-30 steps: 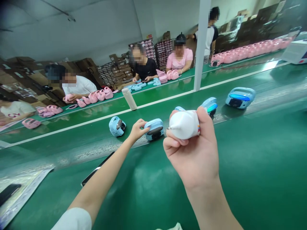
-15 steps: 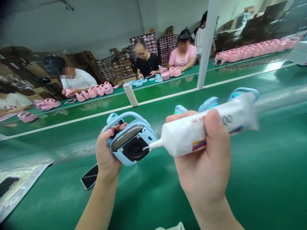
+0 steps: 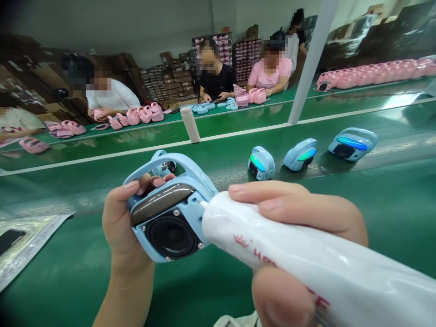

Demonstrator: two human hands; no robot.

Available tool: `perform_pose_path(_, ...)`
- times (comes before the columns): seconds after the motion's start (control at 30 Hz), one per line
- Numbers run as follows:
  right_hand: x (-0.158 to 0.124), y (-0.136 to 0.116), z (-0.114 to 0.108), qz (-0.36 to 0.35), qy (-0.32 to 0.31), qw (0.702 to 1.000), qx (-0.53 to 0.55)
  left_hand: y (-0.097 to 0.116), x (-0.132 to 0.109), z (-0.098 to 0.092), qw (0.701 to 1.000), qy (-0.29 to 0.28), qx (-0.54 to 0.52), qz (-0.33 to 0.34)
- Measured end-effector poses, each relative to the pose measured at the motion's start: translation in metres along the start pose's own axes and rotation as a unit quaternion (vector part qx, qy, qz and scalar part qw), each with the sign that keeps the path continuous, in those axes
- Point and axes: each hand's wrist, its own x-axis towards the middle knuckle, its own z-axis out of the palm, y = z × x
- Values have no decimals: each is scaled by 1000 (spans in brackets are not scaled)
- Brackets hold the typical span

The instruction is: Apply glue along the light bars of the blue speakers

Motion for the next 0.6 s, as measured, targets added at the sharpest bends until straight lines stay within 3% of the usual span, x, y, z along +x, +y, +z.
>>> perform_pose_path(0.07, 1, 5, 7, -64, 18, 998, 1, 1, -1, 1, 1000, -10, -4, -2)
perform_pose_path(0.3, 6, 6, 9, -57, 12, 998, -10, 4, -5, 0, 999, -51, 6, 10)
perform_pose_path(0.4, 8, -1, 5, 7, -21, 1000, 17, 4, -6, 0, 999, -51, 7, 10)
perform_pose_path(0.6, 8, -21, 6, 161, 11, 984, -68, 6, -7, 9, 1000, 9, 13, -2)
